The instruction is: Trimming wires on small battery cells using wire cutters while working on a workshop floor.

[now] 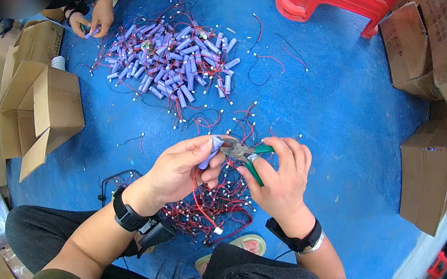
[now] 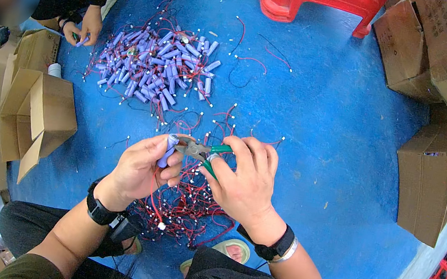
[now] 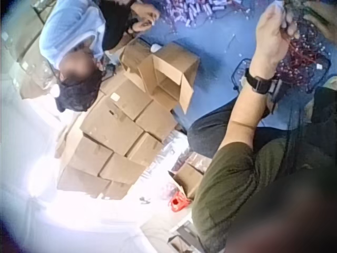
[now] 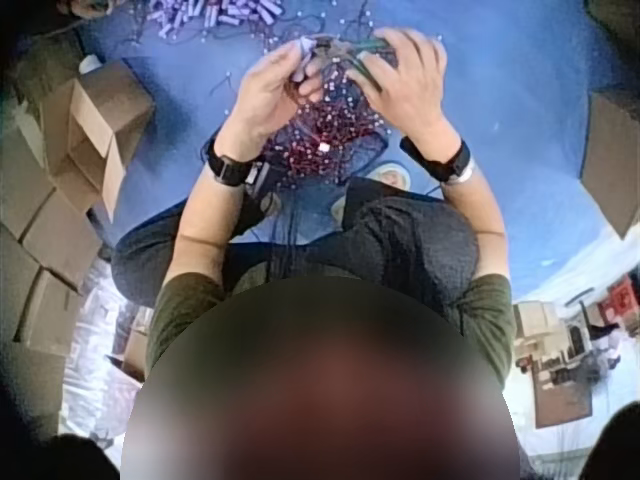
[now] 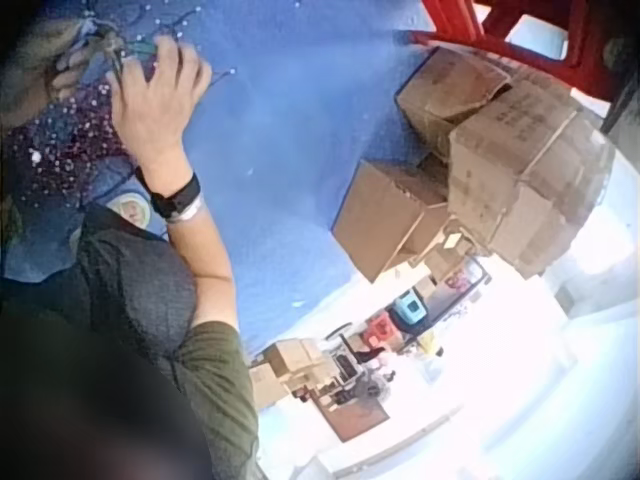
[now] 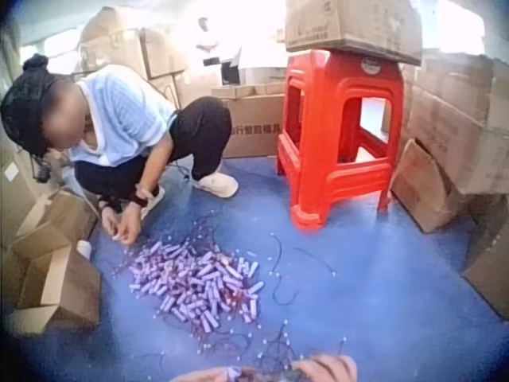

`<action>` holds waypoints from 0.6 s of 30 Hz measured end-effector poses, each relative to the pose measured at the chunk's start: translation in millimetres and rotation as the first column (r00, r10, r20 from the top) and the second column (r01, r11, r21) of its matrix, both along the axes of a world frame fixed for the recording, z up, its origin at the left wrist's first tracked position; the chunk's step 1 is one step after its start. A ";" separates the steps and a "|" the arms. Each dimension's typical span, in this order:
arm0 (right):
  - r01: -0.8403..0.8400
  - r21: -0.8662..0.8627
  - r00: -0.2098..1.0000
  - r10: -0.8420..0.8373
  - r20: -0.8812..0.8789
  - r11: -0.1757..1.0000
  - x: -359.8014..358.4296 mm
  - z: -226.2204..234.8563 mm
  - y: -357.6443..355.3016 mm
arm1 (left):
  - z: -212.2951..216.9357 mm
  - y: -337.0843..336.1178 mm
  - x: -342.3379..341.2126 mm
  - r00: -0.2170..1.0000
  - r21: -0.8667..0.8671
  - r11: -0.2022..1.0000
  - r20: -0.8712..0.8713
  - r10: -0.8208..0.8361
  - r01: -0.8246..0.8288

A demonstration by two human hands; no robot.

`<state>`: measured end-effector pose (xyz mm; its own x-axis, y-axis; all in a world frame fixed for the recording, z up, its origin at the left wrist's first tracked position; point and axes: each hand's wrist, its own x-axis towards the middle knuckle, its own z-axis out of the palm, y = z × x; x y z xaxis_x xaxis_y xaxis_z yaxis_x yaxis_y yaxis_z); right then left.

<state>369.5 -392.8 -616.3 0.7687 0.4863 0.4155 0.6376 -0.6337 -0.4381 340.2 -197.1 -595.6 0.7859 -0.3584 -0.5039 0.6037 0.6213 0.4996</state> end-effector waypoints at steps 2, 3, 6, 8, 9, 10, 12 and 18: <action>-0.004 0.021 1.000 0.004 -0.012 1.000 -1.2 0.6 2.6 | 2.9 1.9 0.4 1.000 0.016 1.000 0.000 -0.007 0.007; -0.005 0.039 1.000 0.006 -0.022 0.999 -1.4 2.0 3.7 | 5.3 2.7 0.5 1.000 0.012 1.000 0.007 -0.013 0.013; 0.023 0.031 1.000 -0.023 0.009 0.999 -0.7 6.3 5.3 | 6.8 6.2 0.3 0.998 0.059 0.998 0.049 -0.037 0.034; 0.009 0.080 0.998 -0.004 -0.063 0.997 -1.0 5.0 6.8 | 7.3 8.9 1.0 0.995 0.110 0.993 0.080 -0.058 0.049; 0.001 0.127 0.991 0.015 -0.131 0.992 -1.1 5.1 7.4 | 10.1 11.0 2.6 0.992 0.142 0.987 0.098 -0.082 0.068; 0.001 0.129 0.991 0.016 -0.134 0.992 0.3 7.1 7.2 | 12.3 13.4 4.0 0.988 0.174 0.981 0.114 -0.108 0.087; -0.064 0.122 0.986 0.082 -0.143 0.990 4.8 12.3 5.1 | 13.2 19.3 6.0 0.973 0.261 0.957 0.156 -0.168 0.123; -0.194 0.328 0.794 0.344 -0.501 0.925 5.2 12.7 -3.9 | 22.8 35.5 14.6 0.872 0.511 0.815 0.226 -0.434 0.273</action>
<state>374.7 -396.8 -603.6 0.7554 0.6465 0.1070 0.3767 -0.2947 -0.8782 354.8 -161.6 -572.8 0.7921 -0.4397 -0.4233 0.4931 0.0523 0.8684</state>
